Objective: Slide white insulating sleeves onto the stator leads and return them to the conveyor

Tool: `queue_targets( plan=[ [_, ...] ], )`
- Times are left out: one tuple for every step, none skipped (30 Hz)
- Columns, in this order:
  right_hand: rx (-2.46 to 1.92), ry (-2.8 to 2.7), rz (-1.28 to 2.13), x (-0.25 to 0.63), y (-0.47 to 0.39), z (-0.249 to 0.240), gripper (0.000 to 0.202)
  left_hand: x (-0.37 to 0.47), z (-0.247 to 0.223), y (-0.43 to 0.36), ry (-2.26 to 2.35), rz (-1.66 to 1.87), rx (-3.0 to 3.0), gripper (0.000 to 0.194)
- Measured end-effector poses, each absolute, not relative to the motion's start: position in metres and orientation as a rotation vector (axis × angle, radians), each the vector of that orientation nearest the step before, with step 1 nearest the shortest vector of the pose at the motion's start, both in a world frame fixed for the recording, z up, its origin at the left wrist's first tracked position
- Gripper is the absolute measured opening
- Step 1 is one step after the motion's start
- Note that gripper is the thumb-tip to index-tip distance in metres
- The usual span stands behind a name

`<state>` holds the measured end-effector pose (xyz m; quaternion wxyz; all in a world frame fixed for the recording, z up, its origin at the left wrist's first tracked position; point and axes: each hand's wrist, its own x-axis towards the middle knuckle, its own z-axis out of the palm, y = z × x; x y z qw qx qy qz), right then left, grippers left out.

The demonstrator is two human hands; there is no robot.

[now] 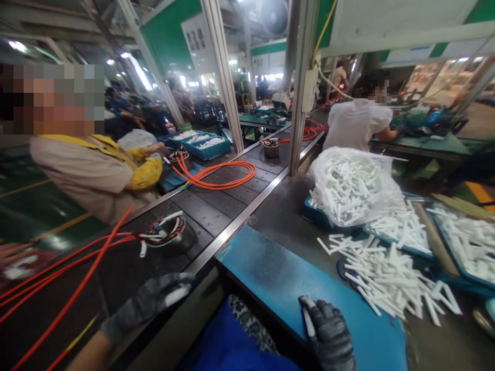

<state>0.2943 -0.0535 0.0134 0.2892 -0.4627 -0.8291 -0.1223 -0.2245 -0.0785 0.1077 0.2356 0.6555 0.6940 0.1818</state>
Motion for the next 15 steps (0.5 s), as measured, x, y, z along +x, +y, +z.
queue_targets(
  plan=[
    [-1.216, -2.232, -0.365, 0.295, -0.053, 0.014, 0.040, -0.210, 0.108, -0.068, 1.791, 0.501, 1.825, 0.036],
    [-1.200, -2.249, -0.407, 0.296, -0.052, 0.015, 0.041, -0.194, 0.110, -0.056, 1.698, 0.508, 1.855, 0.038],
    [-1.184, -2.266, -0.448, 0.297, -0.051, 0.016, 0.042, -0.177, 0.113, -0.044, 1.601, 0.481, 1.895, 0.040],
    [-1.164, -2.282, -0.483, 0.298, -0.050, 0.017, 0.043, -0.160, 0.117, -0.031, 1.529, 0.469, 1.938, 0.041],
    [-1.149, -2.297, -0.506, 0.298, -0.050, 0.018, 0.044, -0.142, 0.120, -0.018, 1.450, 0.447, 1.992, 0.042],
    [-1.138, -2.299, -0.520, 0.299, -0.049, 0.018, 0.044, -0.125, 0.123, -0.005, 1.357, 0.416, 2.054, 0.041],
    [-1.139, -2.289, -0.520, 0.299, -0.048, 0.017, 0.042, -0.107, 0.126, 0.006, 1.259, 0.398, 2.109, 0.040],
    [-1.143, -2.275, -0.504, 0.301, -0.046, 0.015, 0.040, -0.089, 0.127, 0.017, 1.154, 0.373, 2.147, 0.039],
    [-1.143, -2.268, -0.477, 0.303, -0.045, 0.013, 0.039, -0.073, 0.127, 0.027, 1.052, 0.350, 2.173, 0.038],
    [-1.140, -2.265, -0.447, 0.305, -0.043, 0.010, 0.039, -0.057, 0.125, 0.035, 0.979, 0.334, 2.178, 0.037],
    [-1.130, -2.264, -0.417, 0.307, -0.042, 0.007, 0.039, -0.043, 0.123, 0.043, 0.931, 0.319, 2.159, 0.036],
    [-1.102, -2.275, -0.388, 0.308, -0.041, 0.003, 0.040, -0.032, 0.119, 0.049, 0.908, 0.315, 2.076, 0.036],
    [-1.083, -2.287, -0.360, 0.309, -0.041, 0.000, 0.039, -0.023, 0.114, 0.054, 0.902, 0.322, 1.930, 0.038],
    [-1.092, -2.280, -0.335, 0.309, -0.042, -0.003, 0.038, -0.016, 0.109, 0.058, 0.901, 0.332, 1.768, 0.043],
    [-1.140, -2.245, -0.312, 0.307, -0.045, -0.005, 0.036, -0.012, 0.104, 0.061, 0.901, 0.341, 1.612, 0.050]
  ],
)
